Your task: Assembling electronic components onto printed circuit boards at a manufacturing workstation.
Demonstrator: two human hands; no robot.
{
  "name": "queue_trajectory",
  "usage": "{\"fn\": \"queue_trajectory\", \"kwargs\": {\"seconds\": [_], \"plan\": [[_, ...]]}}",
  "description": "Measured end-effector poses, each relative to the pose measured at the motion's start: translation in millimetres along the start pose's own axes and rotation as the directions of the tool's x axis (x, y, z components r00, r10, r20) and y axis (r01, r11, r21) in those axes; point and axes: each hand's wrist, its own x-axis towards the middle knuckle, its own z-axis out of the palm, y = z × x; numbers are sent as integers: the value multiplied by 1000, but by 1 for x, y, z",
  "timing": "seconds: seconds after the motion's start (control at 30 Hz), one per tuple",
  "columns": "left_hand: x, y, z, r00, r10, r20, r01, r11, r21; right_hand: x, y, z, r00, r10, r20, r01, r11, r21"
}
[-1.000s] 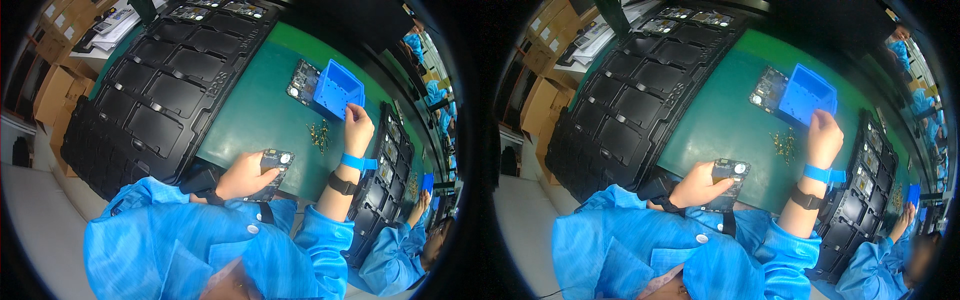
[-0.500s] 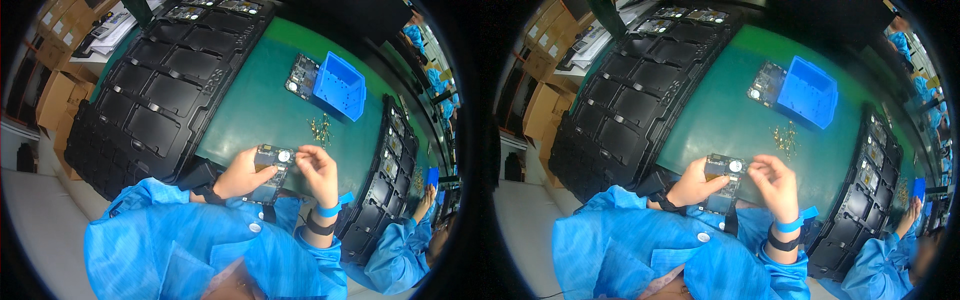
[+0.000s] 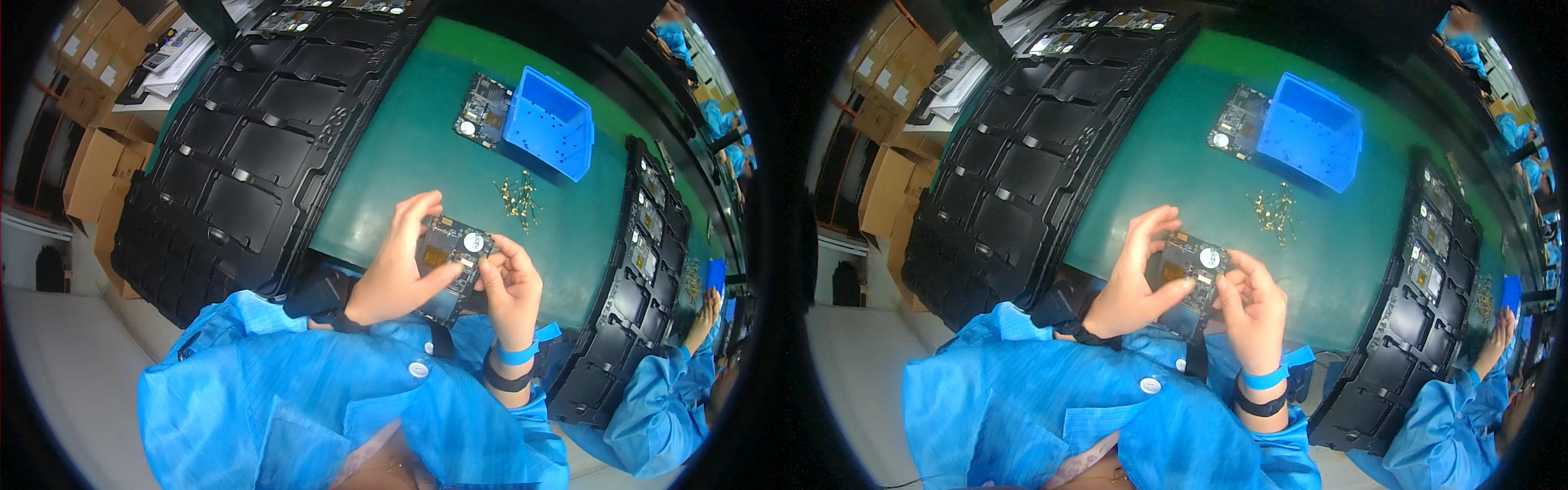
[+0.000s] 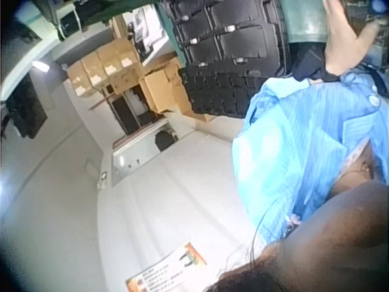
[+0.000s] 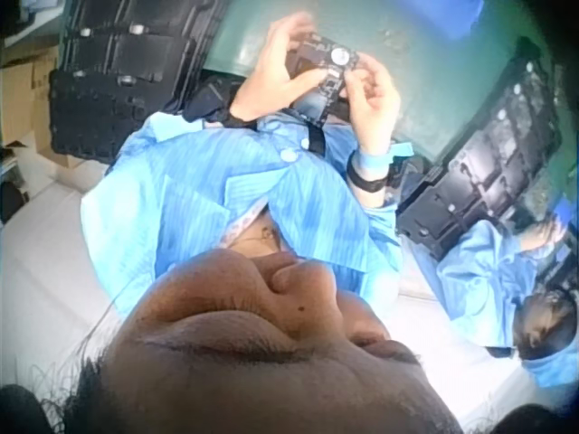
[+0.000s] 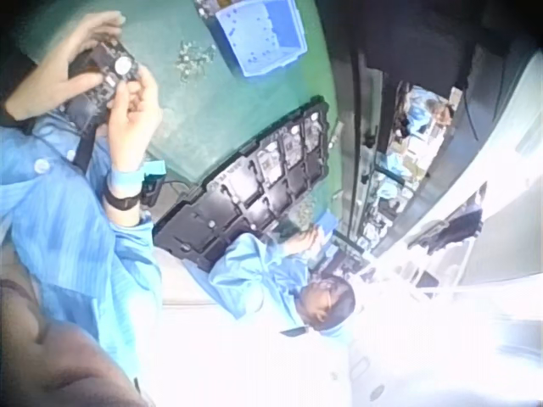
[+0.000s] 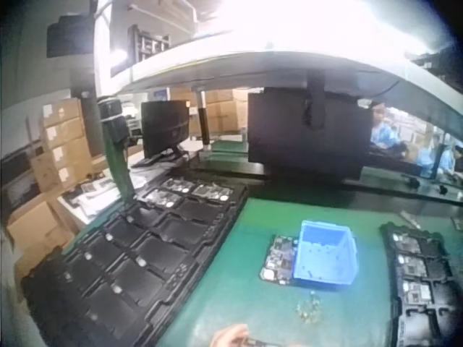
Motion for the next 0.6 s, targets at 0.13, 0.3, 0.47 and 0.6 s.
{"fn": "queue_trajectory", "kwargs": {"seconds": [0.13, 0.3, 0.47, 0.6], "plan": [[1, 12, 1, 972, 40, 233, -115, 942, 317, -5, -10, 13, 995, -74, -62, 67, 992, -104], [4, 5, -2, 935, -49, 351, 59, 998, -16, -4, -14, 14, 996, -59, 60, 52, 992, 115], [-8, -2, -3, 848, -262, 460, 497, 696, -519, 39, -7, -33, 934, -248, -256, 100, 871, -480], [-5, -3, -4, 804, -251, 539, 589, 457, -666, 64, 6, -45, 936, -330, -122, 127, 642, -756]]}}
